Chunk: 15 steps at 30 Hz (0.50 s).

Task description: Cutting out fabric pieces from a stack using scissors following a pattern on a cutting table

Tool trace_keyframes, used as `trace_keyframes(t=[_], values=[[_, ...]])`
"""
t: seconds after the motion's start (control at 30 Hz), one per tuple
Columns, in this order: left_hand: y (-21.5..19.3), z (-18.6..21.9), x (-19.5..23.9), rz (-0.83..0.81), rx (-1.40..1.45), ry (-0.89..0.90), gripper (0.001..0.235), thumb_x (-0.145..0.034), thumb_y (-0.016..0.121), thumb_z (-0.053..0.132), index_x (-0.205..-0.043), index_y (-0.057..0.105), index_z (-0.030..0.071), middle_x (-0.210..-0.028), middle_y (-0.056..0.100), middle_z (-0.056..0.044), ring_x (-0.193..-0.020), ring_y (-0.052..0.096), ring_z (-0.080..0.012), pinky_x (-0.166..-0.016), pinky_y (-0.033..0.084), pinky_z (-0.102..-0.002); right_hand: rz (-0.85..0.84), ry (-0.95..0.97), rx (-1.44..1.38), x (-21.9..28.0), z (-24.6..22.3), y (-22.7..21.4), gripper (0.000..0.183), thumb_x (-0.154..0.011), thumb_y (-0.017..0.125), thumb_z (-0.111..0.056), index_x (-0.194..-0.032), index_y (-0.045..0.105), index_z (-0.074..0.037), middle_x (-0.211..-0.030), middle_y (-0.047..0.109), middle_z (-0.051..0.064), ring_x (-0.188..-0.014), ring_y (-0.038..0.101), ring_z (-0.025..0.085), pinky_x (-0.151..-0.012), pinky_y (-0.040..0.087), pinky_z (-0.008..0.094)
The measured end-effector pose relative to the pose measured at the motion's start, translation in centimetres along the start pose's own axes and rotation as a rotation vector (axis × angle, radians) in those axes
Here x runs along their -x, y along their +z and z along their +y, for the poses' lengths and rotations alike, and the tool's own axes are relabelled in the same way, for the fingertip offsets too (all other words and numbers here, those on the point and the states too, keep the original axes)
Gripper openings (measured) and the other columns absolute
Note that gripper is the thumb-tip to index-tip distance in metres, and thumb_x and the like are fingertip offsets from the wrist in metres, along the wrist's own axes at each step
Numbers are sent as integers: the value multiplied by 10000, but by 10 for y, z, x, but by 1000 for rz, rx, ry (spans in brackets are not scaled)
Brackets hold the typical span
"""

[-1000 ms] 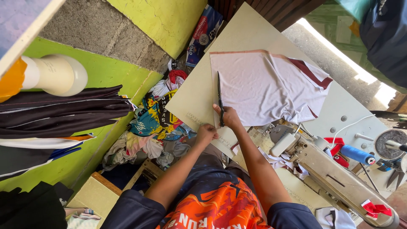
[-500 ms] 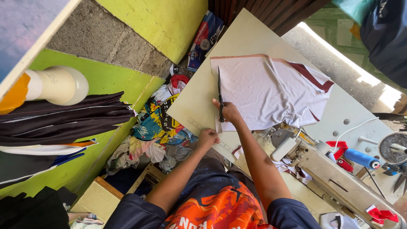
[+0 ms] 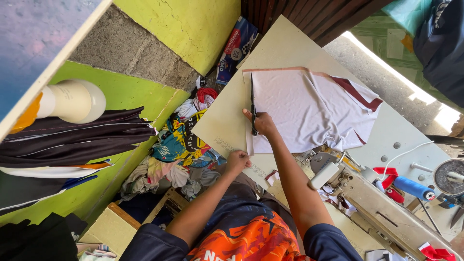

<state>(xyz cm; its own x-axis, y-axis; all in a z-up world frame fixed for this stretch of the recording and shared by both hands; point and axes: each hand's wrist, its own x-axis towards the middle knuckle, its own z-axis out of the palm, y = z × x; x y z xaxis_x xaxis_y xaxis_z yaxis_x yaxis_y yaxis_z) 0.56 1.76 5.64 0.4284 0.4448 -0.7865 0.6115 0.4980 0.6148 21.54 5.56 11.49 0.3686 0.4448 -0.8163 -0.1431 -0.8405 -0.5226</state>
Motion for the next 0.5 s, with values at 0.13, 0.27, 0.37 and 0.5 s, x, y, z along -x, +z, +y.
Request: trace_keyframes(t=[0.13,0.27,0.37,0.5], values=[[-1,10,8,0,-26,-1,171,-890,611,105,-910,711,-33,-678,726,-143,-585,740,-165,-545,604,-194,26,-50,27,-10,11,5,777,-855,675,-786,-912,707,-11,-651,663,143,-623,744,248,-603,587,284],[1,5,4,3,-21,7,162,-886,615,97,-890,714,-32,-678,730,-150,-589,744,-170,-545,607,-203,48,-57,60,-30,22,8,783,-853,672,-785,-896,718,-5,-672,681,168,-679,751,297,-678,582,327],[0,9,5,6,-36,5,157,-886,618,103,-867,719,-17,-669,734,-137,-579,741,-160,-543,605,-198,47,-66,95,-30,12,6,792,-842,666,-798,-876,719,-8,-681,694,175,-702,756,305,-734,582,356],[0,8,6,20,-79,0,155,-878,622,133,-823,730,37,-632,732,-94,-538,716,-123,-519,584,-173,43,-47,74,-36,3,4,750,-831,688,-765,-868,714,-17,-662,687,150,-640,754,253,-641,584,294]])
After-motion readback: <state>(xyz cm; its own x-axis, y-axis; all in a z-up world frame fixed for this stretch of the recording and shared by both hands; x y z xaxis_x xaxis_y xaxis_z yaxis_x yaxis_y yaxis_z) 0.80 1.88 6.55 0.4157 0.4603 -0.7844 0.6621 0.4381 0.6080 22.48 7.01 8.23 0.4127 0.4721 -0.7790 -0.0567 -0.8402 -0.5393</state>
